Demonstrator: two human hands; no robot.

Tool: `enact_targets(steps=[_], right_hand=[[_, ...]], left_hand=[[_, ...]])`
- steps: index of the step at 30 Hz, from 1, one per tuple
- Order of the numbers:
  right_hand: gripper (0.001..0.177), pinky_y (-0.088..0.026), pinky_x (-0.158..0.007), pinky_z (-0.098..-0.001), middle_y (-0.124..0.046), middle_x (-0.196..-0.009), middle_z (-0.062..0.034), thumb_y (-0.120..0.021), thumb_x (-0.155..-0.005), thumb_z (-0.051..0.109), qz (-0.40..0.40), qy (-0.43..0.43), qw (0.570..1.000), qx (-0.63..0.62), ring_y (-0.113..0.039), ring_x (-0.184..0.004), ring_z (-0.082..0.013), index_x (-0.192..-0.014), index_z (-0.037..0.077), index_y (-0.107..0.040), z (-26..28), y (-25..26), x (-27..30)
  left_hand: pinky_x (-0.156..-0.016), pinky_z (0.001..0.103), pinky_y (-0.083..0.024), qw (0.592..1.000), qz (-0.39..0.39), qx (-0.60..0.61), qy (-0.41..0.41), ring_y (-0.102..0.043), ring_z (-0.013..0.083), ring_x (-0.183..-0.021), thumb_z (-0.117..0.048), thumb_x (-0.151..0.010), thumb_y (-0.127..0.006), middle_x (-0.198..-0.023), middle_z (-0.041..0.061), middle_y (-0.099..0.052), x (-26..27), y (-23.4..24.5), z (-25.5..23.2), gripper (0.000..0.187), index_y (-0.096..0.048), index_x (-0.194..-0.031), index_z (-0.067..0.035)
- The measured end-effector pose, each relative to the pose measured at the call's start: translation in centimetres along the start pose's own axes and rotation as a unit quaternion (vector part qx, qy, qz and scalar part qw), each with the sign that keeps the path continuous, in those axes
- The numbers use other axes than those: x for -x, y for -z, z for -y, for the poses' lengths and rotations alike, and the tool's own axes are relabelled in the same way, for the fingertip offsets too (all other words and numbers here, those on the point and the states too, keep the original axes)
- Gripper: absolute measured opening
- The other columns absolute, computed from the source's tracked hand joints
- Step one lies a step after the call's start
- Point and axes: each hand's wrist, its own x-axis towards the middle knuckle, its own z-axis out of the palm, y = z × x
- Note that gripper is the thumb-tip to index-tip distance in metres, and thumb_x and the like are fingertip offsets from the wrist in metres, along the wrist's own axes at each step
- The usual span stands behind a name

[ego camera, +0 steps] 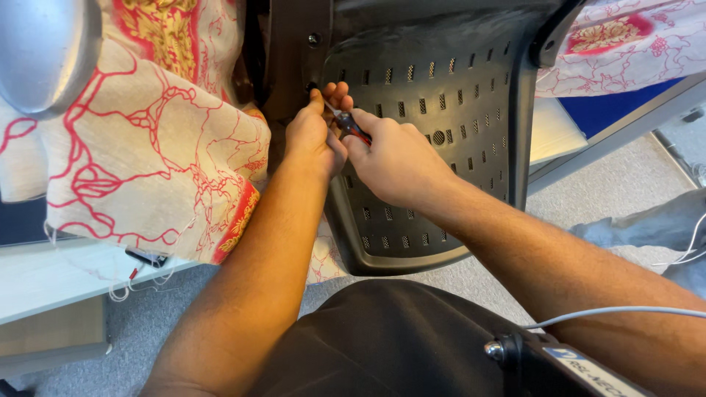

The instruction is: The person uses a screwdriver to tighten screws on the underside of an office chair, securing the seat to the central mechanism and then attaching the backrest frame. The chair is flipped and repositioned to access different screw locations.

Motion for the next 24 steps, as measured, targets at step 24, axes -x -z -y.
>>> enact_targets(steps=[24], right_hand=[[0.033, -0.036, -0.043, -0.0164, -0.057, -0.071, -0.0051, -0.053, -0.104, 0.035, 0.138, -0.249, 0.659, -0.696, -0.044, -0.05, -0.0057, -0.105, 0.002, -0.055, 1.5, -1.2, 0.5]], left_hand=[[-0.084, 0.03, -0.059, 0.998, 0.056, 0.026, -0.011, -0.068, 0.0174, -0.095, -0.031, -0.108, -0.05, -0.103, 0.005, -0.072, 0.3, 1.0, -0.1, 0.029, -0.065, -0.11, -0.007]])
